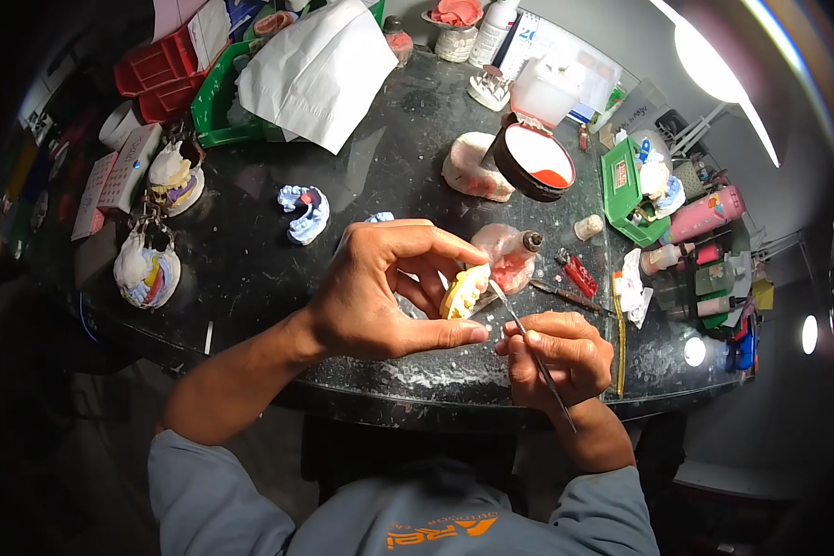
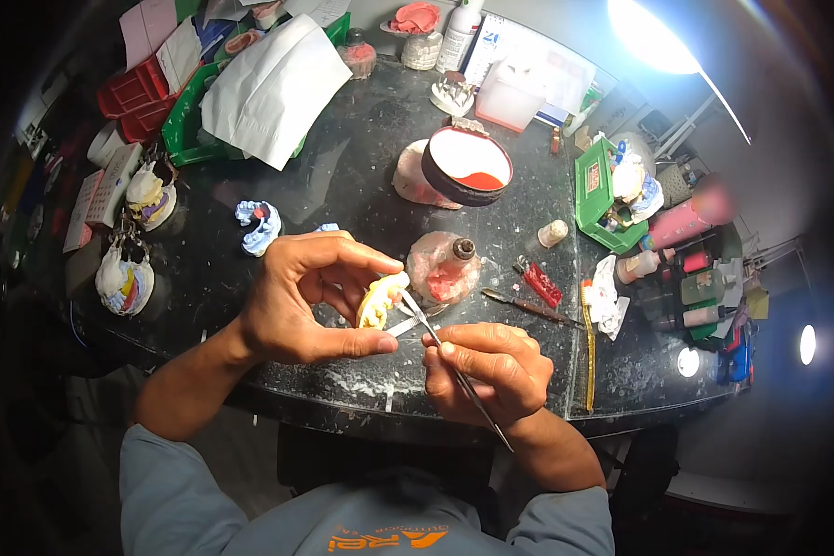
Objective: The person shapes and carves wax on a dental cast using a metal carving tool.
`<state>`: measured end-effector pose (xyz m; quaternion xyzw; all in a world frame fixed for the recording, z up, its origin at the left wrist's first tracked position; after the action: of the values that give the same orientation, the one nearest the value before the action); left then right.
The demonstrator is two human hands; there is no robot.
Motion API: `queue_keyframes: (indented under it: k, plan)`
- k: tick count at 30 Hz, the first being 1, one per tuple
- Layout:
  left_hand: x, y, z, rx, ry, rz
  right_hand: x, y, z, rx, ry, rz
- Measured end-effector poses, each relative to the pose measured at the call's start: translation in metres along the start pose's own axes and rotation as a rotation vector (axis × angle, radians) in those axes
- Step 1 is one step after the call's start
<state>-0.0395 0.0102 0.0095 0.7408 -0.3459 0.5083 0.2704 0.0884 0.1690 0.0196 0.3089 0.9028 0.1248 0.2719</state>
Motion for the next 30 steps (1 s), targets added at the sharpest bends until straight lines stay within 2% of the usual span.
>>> queue_keyframes:
  k: [30]
  plan:
    - [0.0012, -0.0003, -0.0009, 0.013, -0.032, 0.012, -0.0018, -0.0013, -0.0009, -0.034, 0.050, 0.003]
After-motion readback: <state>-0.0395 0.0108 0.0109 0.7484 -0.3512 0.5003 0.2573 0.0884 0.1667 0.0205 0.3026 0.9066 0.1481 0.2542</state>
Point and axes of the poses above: each hand's wrist, its own z-axis away from the middle knuckle, its own y-axis out of the back of the hand, x = y × z, the point moved 5 cm from there along -z, towards the middle knuckle, and after that the axes turned 1 degree about -z, right-handed, at the moved point
